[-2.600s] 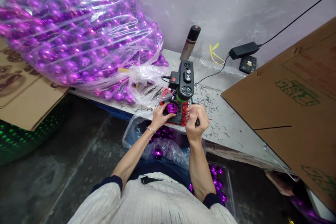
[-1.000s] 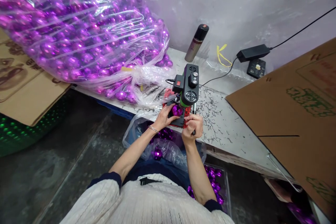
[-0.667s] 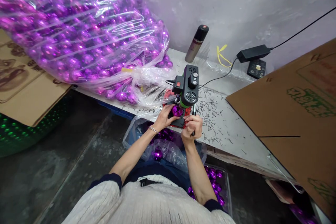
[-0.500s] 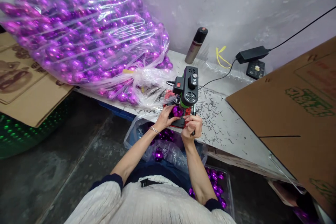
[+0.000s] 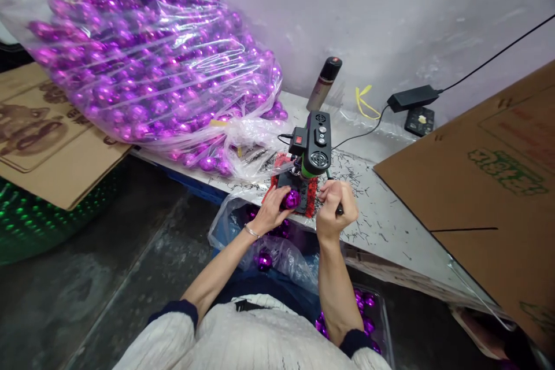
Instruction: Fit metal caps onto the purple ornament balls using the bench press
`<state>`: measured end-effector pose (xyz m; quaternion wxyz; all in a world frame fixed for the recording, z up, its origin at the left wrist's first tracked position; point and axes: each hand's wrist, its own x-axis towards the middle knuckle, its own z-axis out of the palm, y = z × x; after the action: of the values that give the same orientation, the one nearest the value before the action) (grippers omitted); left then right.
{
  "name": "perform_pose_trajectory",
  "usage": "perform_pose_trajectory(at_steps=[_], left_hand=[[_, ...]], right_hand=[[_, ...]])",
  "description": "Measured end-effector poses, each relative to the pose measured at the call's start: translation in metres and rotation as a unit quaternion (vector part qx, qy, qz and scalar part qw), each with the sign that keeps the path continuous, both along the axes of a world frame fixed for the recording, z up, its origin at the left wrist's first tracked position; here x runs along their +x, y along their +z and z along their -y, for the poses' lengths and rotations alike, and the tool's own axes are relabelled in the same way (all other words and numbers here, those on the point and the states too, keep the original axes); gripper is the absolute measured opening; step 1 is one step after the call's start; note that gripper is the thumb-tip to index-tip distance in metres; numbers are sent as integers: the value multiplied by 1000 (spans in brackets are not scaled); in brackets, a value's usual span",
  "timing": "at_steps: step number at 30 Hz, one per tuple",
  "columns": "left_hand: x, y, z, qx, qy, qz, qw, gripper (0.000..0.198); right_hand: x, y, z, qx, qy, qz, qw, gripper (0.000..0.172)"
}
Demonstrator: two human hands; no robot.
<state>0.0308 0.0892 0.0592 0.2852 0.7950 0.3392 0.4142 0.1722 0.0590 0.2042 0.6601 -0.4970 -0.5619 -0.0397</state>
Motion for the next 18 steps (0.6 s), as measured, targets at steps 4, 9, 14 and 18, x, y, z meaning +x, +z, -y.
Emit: perform_pose_trajectory(at_steps=[4,9,14,18], left_hand=[[-27,-4,21,101,11,-71,992,84],[-36,30,-67,67,160,-150,973,51],[-18,74,-177,-95,242,-331,907,37],[-8,78,-199,-110,197,-329,917,26]], right_hand=[[0,-16,5,7,3,33,999,30],[-2,-27,7,11,1,28,1000,28],[-3,-25,8,12,3,45,999,28],[-4,-25,8,18,4,48,999,29]])
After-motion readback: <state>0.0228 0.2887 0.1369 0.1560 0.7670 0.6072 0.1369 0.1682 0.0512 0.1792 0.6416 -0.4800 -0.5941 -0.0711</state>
